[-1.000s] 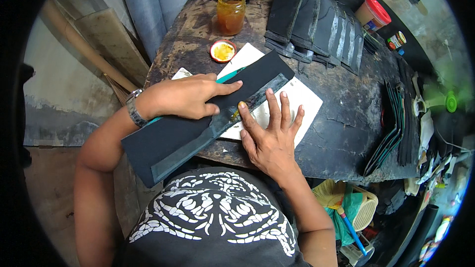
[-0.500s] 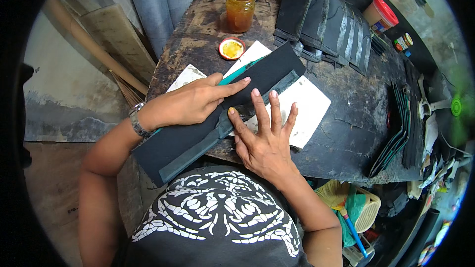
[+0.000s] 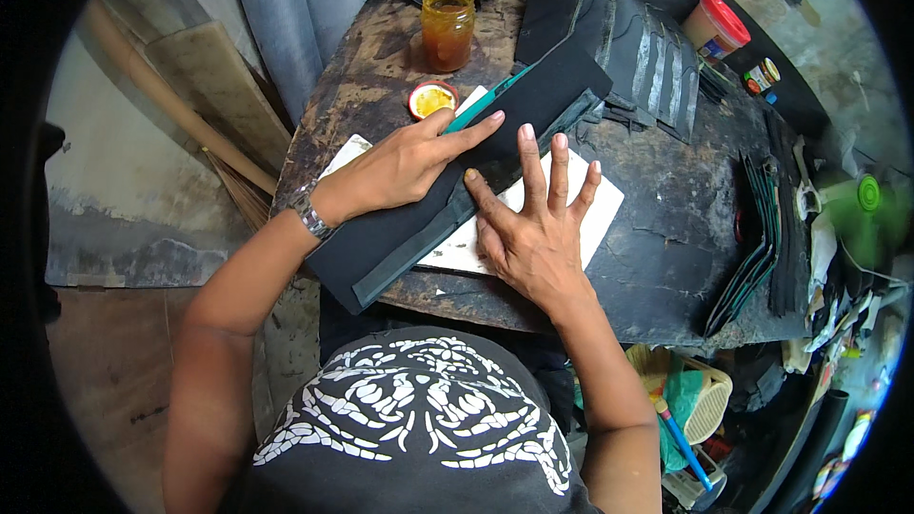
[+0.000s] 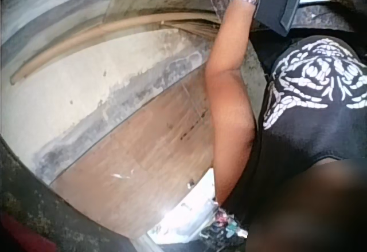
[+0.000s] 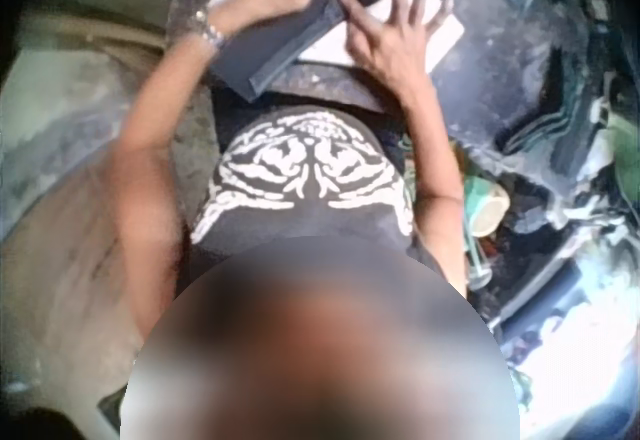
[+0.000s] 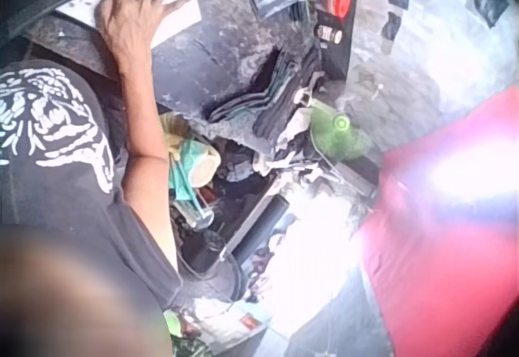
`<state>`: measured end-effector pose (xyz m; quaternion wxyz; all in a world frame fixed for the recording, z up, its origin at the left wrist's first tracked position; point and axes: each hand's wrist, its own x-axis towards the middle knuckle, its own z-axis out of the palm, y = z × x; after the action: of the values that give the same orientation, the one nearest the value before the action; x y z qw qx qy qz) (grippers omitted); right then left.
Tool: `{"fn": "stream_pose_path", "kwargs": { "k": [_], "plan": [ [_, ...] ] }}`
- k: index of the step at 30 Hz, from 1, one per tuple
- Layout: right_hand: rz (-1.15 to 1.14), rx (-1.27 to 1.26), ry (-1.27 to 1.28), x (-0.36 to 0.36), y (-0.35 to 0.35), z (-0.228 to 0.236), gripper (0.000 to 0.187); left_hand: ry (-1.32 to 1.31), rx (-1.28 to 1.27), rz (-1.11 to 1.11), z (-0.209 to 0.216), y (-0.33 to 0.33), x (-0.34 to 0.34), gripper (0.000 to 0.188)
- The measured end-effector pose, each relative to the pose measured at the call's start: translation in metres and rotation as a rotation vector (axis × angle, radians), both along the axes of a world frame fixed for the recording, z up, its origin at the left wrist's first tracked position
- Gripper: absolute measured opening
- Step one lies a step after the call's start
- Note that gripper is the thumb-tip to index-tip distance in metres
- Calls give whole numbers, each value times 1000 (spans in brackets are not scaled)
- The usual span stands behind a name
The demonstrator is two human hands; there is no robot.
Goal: The person repeatedly applies a yellowish substance from a small container onto the edges of black material pieces using a small applicator. They handle each piece, apply the substance along the edges, and place it back on the table.
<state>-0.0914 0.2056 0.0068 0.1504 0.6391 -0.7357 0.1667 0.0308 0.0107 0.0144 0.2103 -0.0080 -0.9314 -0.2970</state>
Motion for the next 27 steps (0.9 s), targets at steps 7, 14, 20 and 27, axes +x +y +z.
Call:
{"fn": "stream_pose_path", "kwargs": {
  "k": [7, 14, 20, 27],
  "plan": [
    [172, 5, -40, -3, 10, 8, 38, -47, -13, 53, 3, 1, 4, 71],
    [100, 71, -155, 0, 7, 8, 38, -3, -16, 70, -2, 1, 2, 67],
    [107, -148, -208, -21, -12, 45, 33, 71, -56, 85, -8, -2, -23, 66],
    [36, -138, -151, -66, -157, 96, 70, 93, -68, 54, -23, -9, -51, 77]
  ]
}}
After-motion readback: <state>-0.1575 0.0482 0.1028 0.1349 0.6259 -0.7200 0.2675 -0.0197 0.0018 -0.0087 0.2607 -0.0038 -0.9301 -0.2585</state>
